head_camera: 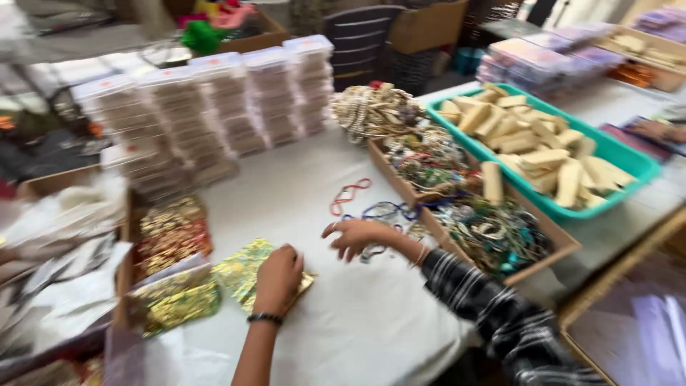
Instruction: The person places a string of beads into a small patterned pouch, folds the pouch closed, and places it on the table. They then pick up a second pouch, place a different string of beads inside, and fold it closed as well.
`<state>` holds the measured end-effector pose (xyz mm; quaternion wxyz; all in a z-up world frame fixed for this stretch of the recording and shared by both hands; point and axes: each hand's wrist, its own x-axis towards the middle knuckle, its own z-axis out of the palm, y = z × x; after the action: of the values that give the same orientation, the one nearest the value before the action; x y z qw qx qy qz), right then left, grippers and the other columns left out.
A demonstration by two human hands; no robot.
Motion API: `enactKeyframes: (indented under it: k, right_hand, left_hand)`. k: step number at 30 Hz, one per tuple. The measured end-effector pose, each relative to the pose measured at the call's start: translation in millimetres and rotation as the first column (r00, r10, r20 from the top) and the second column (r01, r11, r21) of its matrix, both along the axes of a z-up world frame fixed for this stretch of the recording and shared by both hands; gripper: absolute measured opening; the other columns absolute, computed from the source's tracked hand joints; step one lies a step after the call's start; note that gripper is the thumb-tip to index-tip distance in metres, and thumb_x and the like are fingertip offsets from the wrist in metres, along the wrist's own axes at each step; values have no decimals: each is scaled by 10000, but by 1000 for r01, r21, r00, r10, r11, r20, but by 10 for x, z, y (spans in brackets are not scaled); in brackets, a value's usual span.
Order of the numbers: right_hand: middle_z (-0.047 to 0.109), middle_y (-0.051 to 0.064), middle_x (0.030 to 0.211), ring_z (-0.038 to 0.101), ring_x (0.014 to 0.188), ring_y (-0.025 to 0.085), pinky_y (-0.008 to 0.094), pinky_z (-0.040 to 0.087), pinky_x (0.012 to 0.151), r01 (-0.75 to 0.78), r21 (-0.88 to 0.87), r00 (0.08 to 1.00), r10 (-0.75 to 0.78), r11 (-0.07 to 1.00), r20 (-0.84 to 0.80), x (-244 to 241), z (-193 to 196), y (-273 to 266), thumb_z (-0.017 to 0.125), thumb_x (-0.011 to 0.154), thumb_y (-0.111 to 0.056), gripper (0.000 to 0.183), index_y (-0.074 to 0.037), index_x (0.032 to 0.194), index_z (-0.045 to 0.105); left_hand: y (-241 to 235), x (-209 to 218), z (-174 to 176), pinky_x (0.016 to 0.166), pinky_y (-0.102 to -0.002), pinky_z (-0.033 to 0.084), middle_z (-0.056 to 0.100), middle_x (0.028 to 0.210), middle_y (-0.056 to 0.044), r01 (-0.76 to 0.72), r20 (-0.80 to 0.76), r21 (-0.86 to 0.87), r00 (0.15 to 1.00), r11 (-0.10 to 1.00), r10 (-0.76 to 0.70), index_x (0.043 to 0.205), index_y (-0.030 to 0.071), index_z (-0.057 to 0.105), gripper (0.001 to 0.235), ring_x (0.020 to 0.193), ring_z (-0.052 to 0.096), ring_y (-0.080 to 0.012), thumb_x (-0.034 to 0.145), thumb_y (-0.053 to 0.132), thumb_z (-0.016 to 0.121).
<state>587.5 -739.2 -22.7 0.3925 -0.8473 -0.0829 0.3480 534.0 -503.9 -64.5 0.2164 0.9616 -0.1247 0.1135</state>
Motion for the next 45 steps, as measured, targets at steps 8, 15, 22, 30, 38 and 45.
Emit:
enactKeyframes:
  k: [8,15,22,30,38,45]
  right_hand:
    - [787,72,1028,749,841,154,305,597,801,288,-412,885,-77,864,459,243,940,-1951,771,801,-105,500,-210,1287,715]
    - [793,21,1032,736,898,160,353,598,843,207,-495,895,41,844,444,238,995,-2247,773,875,-227,246,-175,1112,813]
    - [801,66,1071,773,984,184,330,599,916,-156,-378,884,300,912,358,158,585,-1112,692,809,-89,401,-158,1197,766]
    - [537,184,1355,503,1282,497,578,502,928,246,-671,748,304,700,590,285,-42,-453,741,717,-54,714,-232,1393,593]
    - [801,32,983,741,883,171,334,572,803,-274,-628,792,541,728,282,455,809,-233,775,823,-196,286,-167,1101,838]
    - [732,0,860,652,803,99,287,517,761,-343,-401,812,483,850,328,-523,2987,490,736,858,-158,364,-155,1221,741]
  left_hand:
    - [-21,-537,-90,995,-443,462,718,1227,-58,108,448,26,887,994,-108,1042,84,670,152,1257,634,-263,935,184,629]
    - [-51,-806,84,815,-378,515,738,1003,-31,275,618,22,752,961,-229,1032,91,686,118,1017,688,-210,920,126,676]
    - [24,-770,14,740,-361,543,736,919,-47,154,550,-177,835,972,-32,1015,101,702,101,882,687,-225,927,135,666]
    - [380,-534,-372,780,-328,582,746,1050,-121,-241,-258,-944,965,227,-48,1176,41,703,333,941,734,-226,1046,301,540]
    - [515,-601,-52,1044,-464,517,613,1345,-214,-271,-45,-821,909,-503,-415,1320,35,544,485,1251,603,-339,1000,398,510]
    - [510,-543,-148,1147,-548,389,505,1491,-218,-386,-46,-765,831,-515,-554,1431,88,487,621,1380,485,-376,951,479,530]
